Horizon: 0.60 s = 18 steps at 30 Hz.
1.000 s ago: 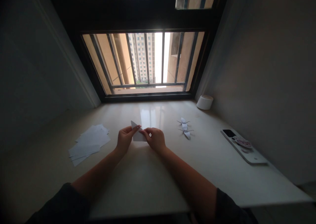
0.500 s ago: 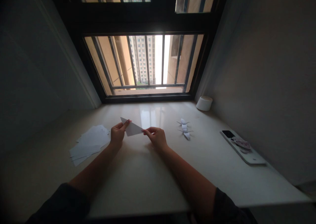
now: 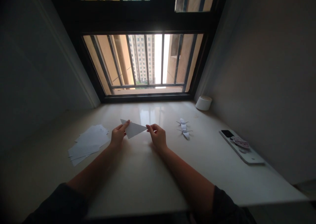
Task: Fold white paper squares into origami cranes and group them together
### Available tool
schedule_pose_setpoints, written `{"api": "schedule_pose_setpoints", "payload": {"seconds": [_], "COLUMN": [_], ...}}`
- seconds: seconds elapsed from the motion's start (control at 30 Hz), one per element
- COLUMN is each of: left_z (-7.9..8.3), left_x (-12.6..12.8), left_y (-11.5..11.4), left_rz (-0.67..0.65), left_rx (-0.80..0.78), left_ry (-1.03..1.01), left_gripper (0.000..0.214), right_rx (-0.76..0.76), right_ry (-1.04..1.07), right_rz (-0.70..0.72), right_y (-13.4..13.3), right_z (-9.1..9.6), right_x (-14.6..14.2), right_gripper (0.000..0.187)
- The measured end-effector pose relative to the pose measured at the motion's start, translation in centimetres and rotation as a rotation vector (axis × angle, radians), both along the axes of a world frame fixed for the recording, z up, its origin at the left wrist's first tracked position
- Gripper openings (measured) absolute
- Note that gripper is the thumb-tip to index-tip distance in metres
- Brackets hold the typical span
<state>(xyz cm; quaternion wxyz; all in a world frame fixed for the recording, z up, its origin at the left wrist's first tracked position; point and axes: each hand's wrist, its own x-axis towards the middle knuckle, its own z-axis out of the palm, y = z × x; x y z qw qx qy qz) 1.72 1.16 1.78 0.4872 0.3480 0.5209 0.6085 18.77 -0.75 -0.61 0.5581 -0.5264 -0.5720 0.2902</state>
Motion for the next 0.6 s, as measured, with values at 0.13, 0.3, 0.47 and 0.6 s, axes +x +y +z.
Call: {"api": "schedule_pose_setpoints", "payload": {"seconds": [0.13, 0.3, 0.47, 0.6], "left_z": [0.0, -0.5, -0.8, -0.9], "left_x": [0.3, 0.4, 0.4, 0.5], "left_y": [-0.3, -0.8, -0.7, -0.5], "left_rz": [-0.008, -0.149, -0.208, -0.251], "left_rx": [0.023, 0.121, 0.129, 0.085], "left_ry": [-0.022, 0.083, 0.106, 0.112], "left_gripper": [0.045, 0.043, 0.043, 0.045], "right_rx": [0.211, 0.411, 0.429, 0.402], "right_ry": [-0.141, -0.443, -0.492, -0.423], "right_rz": [0.064, 0.264, 0.273, 0.208], "right_y": [-0.5, -0.8, -1.0, -1.2], "right_z": [0.4, 0.4, 0.3, 0.7], "right_x": [0.0, -0.2, -0.3, -0.2], "right_gripper": [0.031, 0.044, 0.026, 0.022]}}
